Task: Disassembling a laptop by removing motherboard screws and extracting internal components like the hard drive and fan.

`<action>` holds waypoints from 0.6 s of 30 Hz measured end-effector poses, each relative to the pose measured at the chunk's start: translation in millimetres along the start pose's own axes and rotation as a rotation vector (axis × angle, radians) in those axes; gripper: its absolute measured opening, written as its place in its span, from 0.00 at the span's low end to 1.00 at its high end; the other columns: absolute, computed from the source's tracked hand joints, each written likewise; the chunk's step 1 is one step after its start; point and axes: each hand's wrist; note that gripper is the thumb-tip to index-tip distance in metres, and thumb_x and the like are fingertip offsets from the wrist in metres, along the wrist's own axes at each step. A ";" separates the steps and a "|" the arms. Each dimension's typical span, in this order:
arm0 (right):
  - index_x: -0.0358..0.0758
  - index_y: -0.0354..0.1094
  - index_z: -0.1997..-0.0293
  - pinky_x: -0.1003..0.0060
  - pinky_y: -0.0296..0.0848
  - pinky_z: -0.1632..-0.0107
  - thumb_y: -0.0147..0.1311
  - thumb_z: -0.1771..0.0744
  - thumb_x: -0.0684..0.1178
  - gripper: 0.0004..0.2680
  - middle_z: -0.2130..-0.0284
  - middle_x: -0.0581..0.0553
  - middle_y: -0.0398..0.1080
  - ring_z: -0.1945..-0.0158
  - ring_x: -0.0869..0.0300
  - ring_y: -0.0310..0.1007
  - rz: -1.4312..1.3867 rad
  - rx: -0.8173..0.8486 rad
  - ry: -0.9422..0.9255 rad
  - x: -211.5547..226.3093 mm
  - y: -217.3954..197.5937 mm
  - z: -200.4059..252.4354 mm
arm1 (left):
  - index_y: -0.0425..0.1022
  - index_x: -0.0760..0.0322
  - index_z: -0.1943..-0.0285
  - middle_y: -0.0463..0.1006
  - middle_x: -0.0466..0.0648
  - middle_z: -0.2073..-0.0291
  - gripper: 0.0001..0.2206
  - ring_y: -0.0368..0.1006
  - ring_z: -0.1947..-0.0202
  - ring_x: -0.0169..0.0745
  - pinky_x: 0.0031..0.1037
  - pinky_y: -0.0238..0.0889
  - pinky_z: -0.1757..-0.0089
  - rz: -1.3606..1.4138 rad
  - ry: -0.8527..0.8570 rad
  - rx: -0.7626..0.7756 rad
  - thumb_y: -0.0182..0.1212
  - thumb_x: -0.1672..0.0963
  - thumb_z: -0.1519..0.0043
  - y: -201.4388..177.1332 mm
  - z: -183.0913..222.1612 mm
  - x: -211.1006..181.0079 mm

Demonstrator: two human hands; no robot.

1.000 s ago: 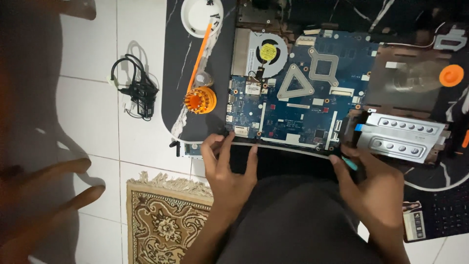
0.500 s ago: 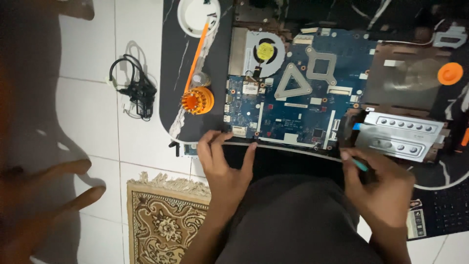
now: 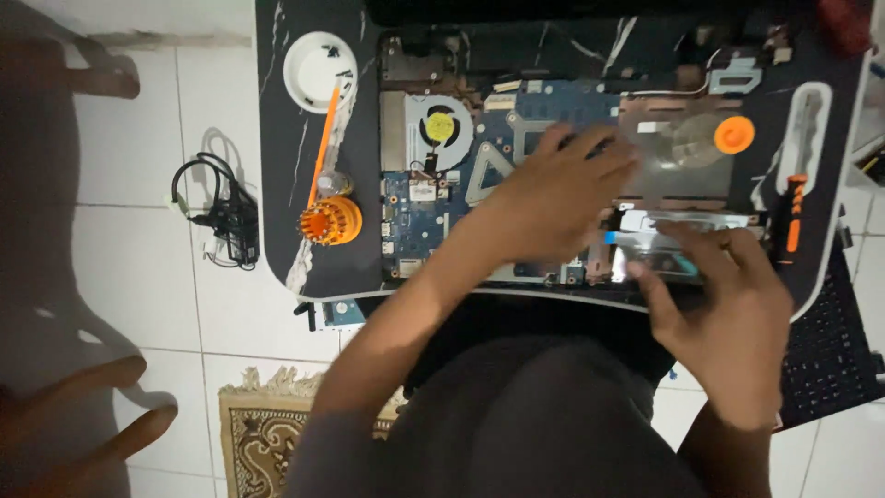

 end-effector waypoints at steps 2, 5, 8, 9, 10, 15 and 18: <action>0.32 0.80 0.44 0.61 0.65 0.68 0.71 0.34 0.50 0.16 0.62 0.38 0.68 0.71 0.53 0.65 -0.034 0.004 0.015 -6.3 3.0 2.7 | 0.71 0.66 0.40 0.70 0.51 0.38 0.26 0.58 0.36 0.53 0.49 0.50 0.38 -0.018 0.034 -0.039 0.67 0.54 0.48 -1.9 -9.1 8.6; 0.31 0.79 0.44 0.61 0.66 0.65 0.70 0.35 0.48 0.15 0.58 0.36 0.67 0.66 0.52 0.67 -0.105 -0.018 0.020 -7.5 4.8 3.4 | 0.74 0.67 0.48 0.70 0.52 0.43 0.24 0.59 0.39 0.54 0.47 0.52 0.41 -0.027 0.128 -0.098 0.71 0.51 0.50 -9.8 -17.8 20.9; 0.30 0.79 0.45 0.60 0.67 0.63 0.69 0.35 0.45 0.14 0.57 0.35 0.69 0.64 0.50 0.69 -0.149 -0.043 0.016 -5.3 3.7 4.0 | 0.73 0.64 0.51 0.69 0.53 0.43 0.25 0.59 0.41 0.54 0.50 0.53 0.44 0.010 0.192 -0.096 0.71 0.48 0.53 -10.0 -21.2 27.3; 0.30 0.79 0.46 0.60 0.68 0.63 0.68 0.35 0.44 0.14 0.57 0.35 0.69 0.64 0.51 0.70 -0.161 -0.039 0.019 -4.6 3.5 2.9 | 0.73 0.63 0.50 0.68 0.53 0.41 0.26 0.60 0.41 0.54 0.51 0.54 0.46 0.037 0.191 -0.071 0.71 0.47 0.54 -9.3 -22.1 29.7; 0.30 0.79 0.46 0.60 0.68 0.63 0.68 0.35 0.44 0.14 0.57 0.35 0.69 0.64 0.51 0.70 -0.165 -0.042 0.018 -4.0 3.8 1.4 | 0.73 0.63 0.50 0.68 0.53 0.41 0.26 0.60 0.41 0.54 0.51 0.54 0.46 0.032 0.191 -0.069 0.71 0.47 0.54 -6.6 -24.4 30.7; 0.31 0.79 0.47 0.64 0.65 0.70 0.68 0.35 0.45 0.13 0.56 0.37 0.70 0.71 0.56 0.67 -0.182 -0.028 0.040 -6.0 7.7 -1.1 | 0.75 0.58 0.51 0.66 0.49 0.45 0.25 0.57 0.49 0.51 0.44 0.51 0.51 0.004 0.209 -0.046 0.73 0.47 0.55 1.9 -33.2 34.6; 0.33 0.79 0.46 0.62 0.68 0.66 0.68 0.35 0.44 0.13 0.54 0.37 0.71 0.67 0.54 0.71 -0.196 -0.047 0.035 -6.2 9.4 -0.6 | 0.77 0.54 0.53 0.67 0.48 0.48 0.22 0.57 0.49 0.51 0.45 0.49 0.52 0.040 0.236 -0.048 0.74 0.49 0.57 -1.2 -32.2 34.7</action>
Point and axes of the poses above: each hand's wrist, its own z-axis away from the middle knuckle, its own y-axis out of the palm, x = y × z
